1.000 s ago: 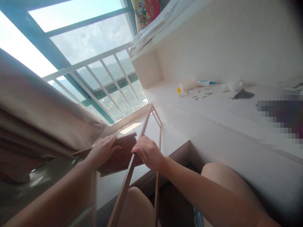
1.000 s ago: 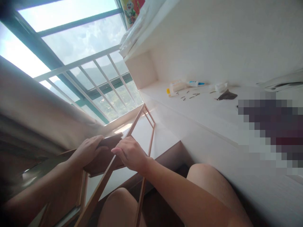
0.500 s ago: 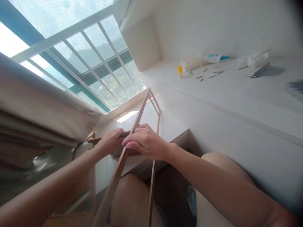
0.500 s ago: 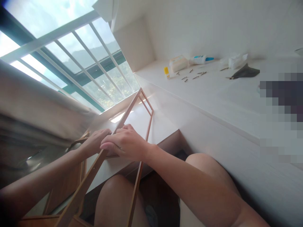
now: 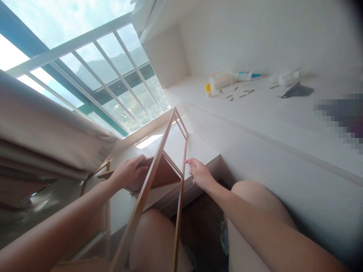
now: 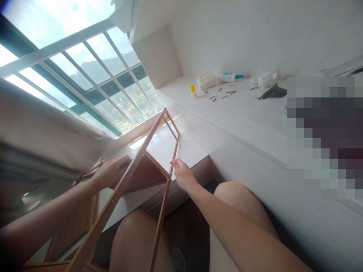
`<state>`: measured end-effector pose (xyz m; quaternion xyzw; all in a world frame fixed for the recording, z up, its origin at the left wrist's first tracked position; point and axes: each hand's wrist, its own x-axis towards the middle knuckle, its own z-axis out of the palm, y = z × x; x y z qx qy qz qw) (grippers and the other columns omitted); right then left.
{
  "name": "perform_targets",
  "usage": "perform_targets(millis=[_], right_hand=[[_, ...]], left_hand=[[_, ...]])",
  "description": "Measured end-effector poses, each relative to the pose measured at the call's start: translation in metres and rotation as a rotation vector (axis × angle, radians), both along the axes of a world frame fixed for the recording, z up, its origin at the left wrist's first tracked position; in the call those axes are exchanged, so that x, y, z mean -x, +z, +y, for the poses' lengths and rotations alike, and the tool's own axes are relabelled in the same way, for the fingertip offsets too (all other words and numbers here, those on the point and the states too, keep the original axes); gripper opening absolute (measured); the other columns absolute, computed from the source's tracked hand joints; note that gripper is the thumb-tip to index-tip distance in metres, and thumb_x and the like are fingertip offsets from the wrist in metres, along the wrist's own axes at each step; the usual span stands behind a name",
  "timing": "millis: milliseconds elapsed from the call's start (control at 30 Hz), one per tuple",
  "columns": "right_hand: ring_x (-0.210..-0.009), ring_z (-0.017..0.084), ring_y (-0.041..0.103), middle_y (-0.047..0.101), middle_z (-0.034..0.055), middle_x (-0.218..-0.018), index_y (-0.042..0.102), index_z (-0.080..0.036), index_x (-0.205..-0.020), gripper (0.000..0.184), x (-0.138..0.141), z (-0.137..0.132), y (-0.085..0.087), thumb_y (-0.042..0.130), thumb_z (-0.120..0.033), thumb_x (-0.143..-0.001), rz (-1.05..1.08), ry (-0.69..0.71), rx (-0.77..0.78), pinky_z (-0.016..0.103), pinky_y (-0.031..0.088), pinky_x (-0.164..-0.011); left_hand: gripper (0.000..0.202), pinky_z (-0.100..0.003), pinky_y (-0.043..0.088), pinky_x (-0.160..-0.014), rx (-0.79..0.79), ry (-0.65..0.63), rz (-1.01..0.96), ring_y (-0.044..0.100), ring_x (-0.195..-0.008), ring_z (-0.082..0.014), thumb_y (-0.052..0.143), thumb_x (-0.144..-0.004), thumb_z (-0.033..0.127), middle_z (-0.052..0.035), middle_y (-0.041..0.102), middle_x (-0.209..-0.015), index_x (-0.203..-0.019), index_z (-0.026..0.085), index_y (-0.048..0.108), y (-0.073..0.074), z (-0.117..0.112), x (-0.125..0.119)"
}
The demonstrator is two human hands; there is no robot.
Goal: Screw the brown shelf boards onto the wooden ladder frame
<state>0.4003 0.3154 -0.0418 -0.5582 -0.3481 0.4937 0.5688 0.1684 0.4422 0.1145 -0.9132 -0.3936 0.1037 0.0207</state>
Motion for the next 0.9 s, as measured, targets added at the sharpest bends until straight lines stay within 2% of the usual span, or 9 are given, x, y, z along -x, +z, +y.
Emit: perform_targets(millis=[100,200,300,367,433,533,767,900], right_hand=[[-0.056,0.012,0.048,0.054,-0.0005,-0.077,0.057,-0.024,-0.124,0.039,0.024,-0.012,-0.014,0.039,-0.045,-0.096,0.145,0.000,0.156,0.024,0.047,-0.051],[-0.085,0.018,0.062,0.063,0.0067,-0.106,0.050,-0.030,-0.139,0.044,0.038,-0.015,-0.017,0.040,-0.042,-0.097,0.120,-0.018,0.120,0.032,0.052,-0.075],[-0.121,0.023,0.053,0.056,0.0098,-0.133,0.047,-0.029,-0.145,0.048,0.042,-0.013,-0.018,0.039,-0.041,-0.098,0.049,-0.019,0.059,0.040,0.040,-0.103],[-0.131,0.024,0.046,0.050,0.0109,-0.142,0.046,-0.027,-0.147,0.050,0.044,-0.013,-0.021,0.040,-0.039,-0.098,0.010,0.001,0.069,0.041,0.031,-0.111],[-0.131,0.024,0.045,0.048,0.0112,-0.143,0.044,-0.026,-0.148,0.051,0.049,-0.014,-0.024,0.041,-0.035,-0.098,-0.004,0.032,0.075,0.041,0.029,-0.113],[-0.126,0.024,0.049,0.052,0.0104,-0.138,0.043,-0.026,-0.147,0.052,0.059,-0.014,-0.030,0.044,-0.028,-0.095,0.004,0.042,0.086,0.040,0.033,-0.110],[-0.115,0.022,0.055,0.054,0.0116,-0.123,0.045,-0.022,-0.143,0.053,0.072,-0.008,-0.043,0.043,-0.017,-0.090,-0.054,-0.049,0.111,0.037,0.037,-0.108],[-0.116,0.022,0.055,0.049,0.0136,-0.126,0.048,-0.019,-0.138,0.051,0.073,-0.006,-0.049,0.041,-0.014,-0.088,-0.089,-0.089,0.085,0.036,0.038,-0.107]], left_hand=[[0.021,-0.028,0.035,-0.063,0.020,0.005,0.028,0.062,-0.073,-0.0220,0.043,-0.091,0.045,-0.0006,0.064,-0.078,-0.089,0.025,0.049,0.005,-0.002,-0.005],[0.022,-0.028,0.035,-0.062,0.036,0.010,0.038,0.062,-0.073,-0.0226,0.044,-0.090,0.046,-0.0019,0.065,-0.078,-0.085,0.024,0.048,0.009,-0.006,-0.011],[0.025,-0.029,0.036,-0.062,0.053,-0.010,0.021,0.062,-0.074,-0.0232,0.043,-0.090,0.047,-0.0030,0.066,-0.080,-0.085,0.024,0.049,0.010,-0.009,-0.016],[0.024,-0.029,0.037,-0.063,0.062,-0.024,0.011,0.062,-0.074,-0.0229,0.042,-0.091,0.046,-0.0033,0.066,-0.081,-0.085,0.024,0.049,0.009,-0.011,-0.020],[0.022,-0.029,0.037,-0.063,0.065,-0.029,0.001,0.062,-0.074,-0.0222,0.041,-0.091,0.043,-0.0034,0.066,-0.082,-0.085,0.024,0.050,0.009,-0.013,-0.022],[0.021,-0.029,0.036,-0.062,0.058,-0.026,-0.005,0.061,-0.073,-0.0217,0.041,-0.090,0.041,-0.0034,0.067,-0.081,-0.085,0.023,0.051,0.009,-0.015,-0.025],[0.027,-0.029,0.036,-0.062,0.057,-0.025,0.020,0.061,-0.071,-0.0227,0.039,-0.092,0.043,-0.0036,0.066,-0.077,-0.079,0.023,0.052,0.012,-0.013,-0.027],[0.030,-0.030,0.036,-0.062,0.026,-0.014,0.012,0.061,-0.071,-0.0243,0.039,-0.092,0.047,-0.0039,0.065,-0.074,-0.079,0.024,0.052,0.010,-0.012,-0.025]])
